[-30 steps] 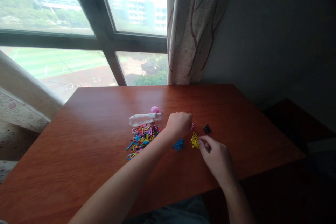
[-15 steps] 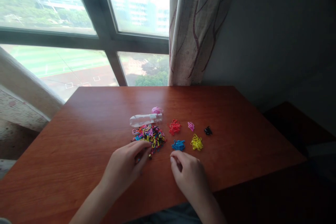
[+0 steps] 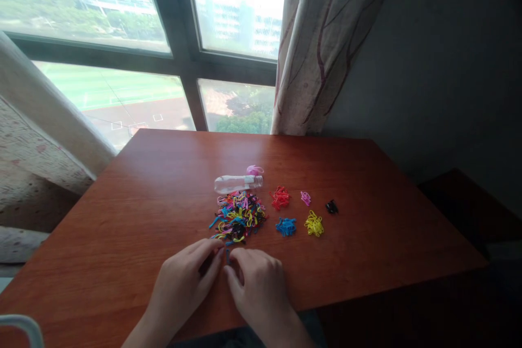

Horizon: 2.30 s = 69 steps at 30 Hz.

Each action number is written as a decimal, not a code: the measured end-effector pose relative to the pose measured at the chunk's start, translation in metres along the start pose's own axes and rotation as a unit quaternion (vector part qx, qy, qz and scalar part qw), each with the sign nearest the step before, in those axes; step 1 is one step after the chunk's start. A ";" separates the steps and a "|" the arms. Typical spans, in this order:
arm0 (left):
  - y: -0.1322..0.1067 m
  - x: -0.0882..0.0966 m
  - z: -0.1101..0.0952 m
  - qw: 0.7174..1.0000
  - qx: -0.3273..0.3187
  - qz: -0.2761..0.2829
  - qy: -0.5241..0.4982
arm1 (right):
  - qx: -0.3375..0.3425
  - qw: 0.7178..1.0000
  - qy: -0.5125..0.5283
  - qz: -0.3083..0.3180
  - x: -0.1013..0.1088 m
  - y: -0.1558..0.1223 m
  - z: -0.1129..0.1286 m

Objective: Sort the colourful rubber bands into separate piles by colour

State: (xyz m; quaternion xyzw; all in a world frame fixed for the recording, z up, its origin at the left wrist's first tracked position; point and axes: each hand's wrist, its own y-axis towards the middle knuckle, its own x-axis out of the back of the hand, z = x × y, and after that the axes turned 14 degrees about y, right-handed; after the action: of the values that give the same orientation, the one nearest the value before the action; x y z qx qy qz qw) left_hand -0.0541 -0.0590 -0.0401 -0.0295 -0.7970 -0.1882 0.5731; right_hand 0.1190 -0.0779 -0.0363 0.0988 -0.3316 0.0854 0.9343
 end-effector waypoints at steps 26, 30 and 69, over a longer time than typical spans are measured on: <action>0.003 0.002 -0.003 0.999 -0.006 -0.012 0.029 | -0.031 0.984 -0.028 -0.170 0.060 0.000 -0.068; 0.002 0.001 -0.003 0.999 -0.007 -0.011 0.034 | -0.028 0.985 -0.030 -0.170 0.059 -0.001 -0.068; 0.005 -0.003 -0.001 0.998 -0.005 0.024 0.060 | 0.014 0.997 0.046 -0.064 0.010 0.015 -0.025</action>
State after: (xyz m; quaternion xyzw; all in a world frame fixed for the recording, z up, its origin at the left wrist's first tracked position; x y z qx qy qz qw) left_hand -0.0509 -0.0546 -0.0412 -0.0401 -0.7594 -0.1805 0.6238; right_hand 0.1385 -0.0566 -0.0474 0.1292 -0.2803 0.0341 0.9506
